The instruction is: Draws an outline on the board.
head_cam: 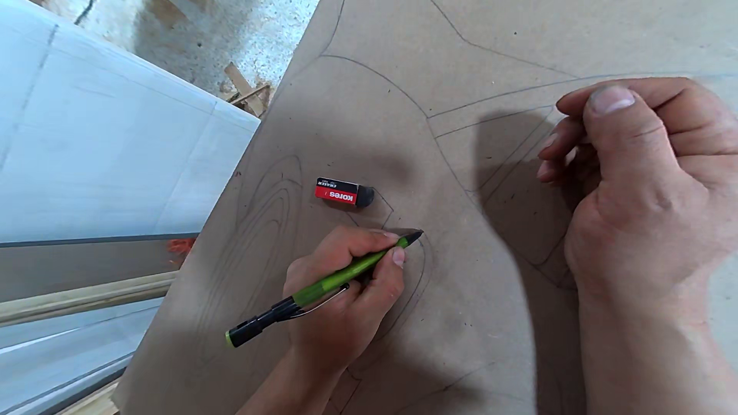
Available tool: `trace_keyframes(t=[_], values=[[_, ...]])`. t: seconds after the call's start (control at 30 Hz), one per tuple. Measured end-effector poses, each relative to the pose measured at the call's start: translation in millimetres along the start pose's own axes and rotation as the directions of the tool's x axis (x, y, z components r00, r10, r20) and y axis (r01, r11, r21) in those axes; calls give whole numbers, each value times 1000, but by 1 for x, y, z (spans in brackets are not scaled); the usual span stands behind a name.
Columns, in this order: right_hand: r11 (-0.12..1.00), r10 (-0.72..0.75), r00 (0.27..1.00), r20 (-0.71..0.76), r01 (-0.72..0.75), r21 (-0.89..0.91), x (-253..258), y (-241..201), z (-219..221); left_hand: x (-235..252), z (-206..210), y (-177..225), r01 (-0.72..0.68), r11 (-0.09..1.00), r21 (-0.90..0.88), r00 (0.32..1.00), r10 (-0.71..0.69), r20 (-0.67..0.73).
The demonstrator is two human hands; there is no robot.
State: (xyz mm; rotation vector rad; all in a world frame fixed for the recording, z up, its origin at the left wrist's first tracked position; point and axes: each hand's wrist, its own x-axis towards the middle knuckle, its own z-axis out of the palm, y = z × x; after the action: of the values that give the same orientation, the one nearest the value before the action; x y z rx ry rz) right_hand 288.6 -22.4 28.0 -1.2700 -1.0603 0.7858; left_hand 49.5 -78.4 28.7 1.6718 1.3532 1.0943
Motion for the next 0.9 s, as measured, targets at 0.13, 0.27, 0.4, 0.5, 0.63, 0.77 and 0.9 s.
trace_keyframes(t=[0.13,0.27,0.4,0.5,0.63,0.77,0.9], values=[[1000,2,1000,-1,-1,2,0,0,0,0,0,0,-1,1000,23,1000,1,2],[1000,-8,1000,2,8,17,1,1,0,1,1,1,25,999,49,999,-22,-44],[1000,-11,1000,0,11,19,0,1,0,1,2,2,40,999,20,996,-39,-82],[1000,-10,1000,1,10,15,1,1,0,0,1,1,14,999,37,998,-12,-57],[1000,-11,1000,3,11,5,0,1,0,0,1,0,-9,999,51,999,11,-34],[1000,-7,1000,4,6,7,1,2,0,0,2,2,35,998,51,996,-31,-85],[1000,-5,1000,2,5,2,1,1,0,0,2,3,50,998,28,992,-46,-114]])
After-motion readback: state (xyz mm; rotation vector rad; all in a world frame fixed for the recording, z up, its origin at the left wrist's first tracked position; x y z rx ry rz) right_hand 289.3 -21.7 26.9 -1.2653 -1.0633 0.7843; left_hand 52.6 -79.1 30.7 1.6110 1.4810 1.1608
